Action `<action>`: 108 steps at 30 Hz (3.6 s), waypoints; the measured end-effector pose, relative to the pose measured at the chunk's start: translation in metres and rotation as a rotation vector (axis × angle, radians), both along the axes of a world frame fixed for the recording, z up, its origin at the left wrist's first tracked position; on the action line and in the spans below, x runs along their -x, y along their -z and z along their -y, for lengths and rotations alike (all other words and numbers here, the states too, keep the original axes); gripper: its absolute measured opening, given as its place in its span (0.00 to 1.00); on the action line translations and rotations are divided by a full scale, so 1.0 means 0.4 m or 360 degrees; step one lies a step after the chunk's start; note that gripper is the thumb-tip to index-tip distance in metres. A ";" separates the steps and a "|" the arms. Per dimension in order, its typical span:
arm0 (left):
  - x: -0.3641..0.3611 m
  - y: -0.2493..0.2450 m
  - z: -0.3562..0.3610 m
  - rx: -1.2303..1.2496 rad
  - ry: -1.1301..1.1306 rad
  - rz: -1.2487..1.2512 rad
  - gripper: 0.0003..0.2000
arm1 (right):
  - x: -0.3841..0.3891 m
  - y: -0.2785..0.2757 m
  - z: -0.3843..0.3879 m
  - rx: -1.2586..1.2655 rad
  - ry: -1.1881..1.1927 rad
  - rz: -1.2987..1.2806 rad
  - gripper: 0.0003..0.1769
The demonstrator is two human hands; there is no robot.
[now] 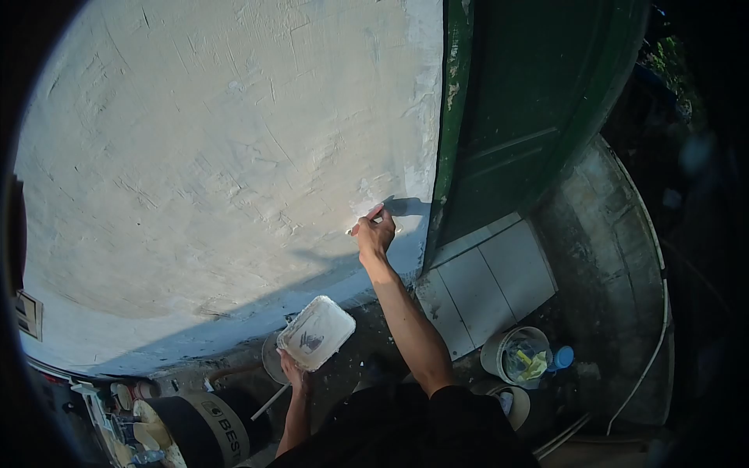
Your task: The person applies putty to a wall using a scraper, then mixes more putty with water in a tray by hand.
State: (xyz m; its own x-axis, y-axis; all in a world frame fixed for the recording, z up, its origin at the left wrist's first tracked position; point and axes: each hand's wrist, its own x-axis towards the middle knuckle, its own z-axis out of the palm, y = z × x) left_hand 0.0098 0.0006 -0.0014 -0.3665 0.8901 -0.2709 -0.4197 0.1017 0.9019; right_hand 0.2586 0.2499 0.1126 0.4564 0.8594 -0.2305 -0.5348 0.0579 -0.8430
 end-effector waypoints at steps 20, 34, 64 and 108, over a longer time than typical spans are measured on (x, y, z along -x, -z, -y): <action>0.069 0.058 0.019 -0.0083 -0.0074 -0.0345 0.28 | -0.190 0.600 0.028 0.0433 0.0238 -0.0308 0.18; 0.023 -0.020 -0.016 -0.0104 0.0039 -0.0016 0.25 | -0.122 0.242 0.060 -0.0279 -0.0017 -0.0438 0.13; 0.069 0.051 0.008 -0.0121 -0.0133 0.0252 0.25 | 0.029 -0.109 -0.002 0.0109 0.0119 -0.0164 0.06; 0.047 0.031 -0.032 -0.0245 0.0101 0.0133 0.25 | -0.083 -0.158 0.117 -0.0428 0.0135 -0.0281 0.15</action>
State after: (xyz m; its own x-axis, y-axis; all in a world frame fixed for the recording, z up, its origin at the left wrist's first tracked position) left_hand -0.0089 0.0132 -0.0137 -0.2902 0.9440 -0.1569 -0.4907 -0.0060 0.8713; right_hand 0.2919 0.2032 0.1756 0.5023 0.8608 -0.0823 -0.6550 0.3166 -0.6861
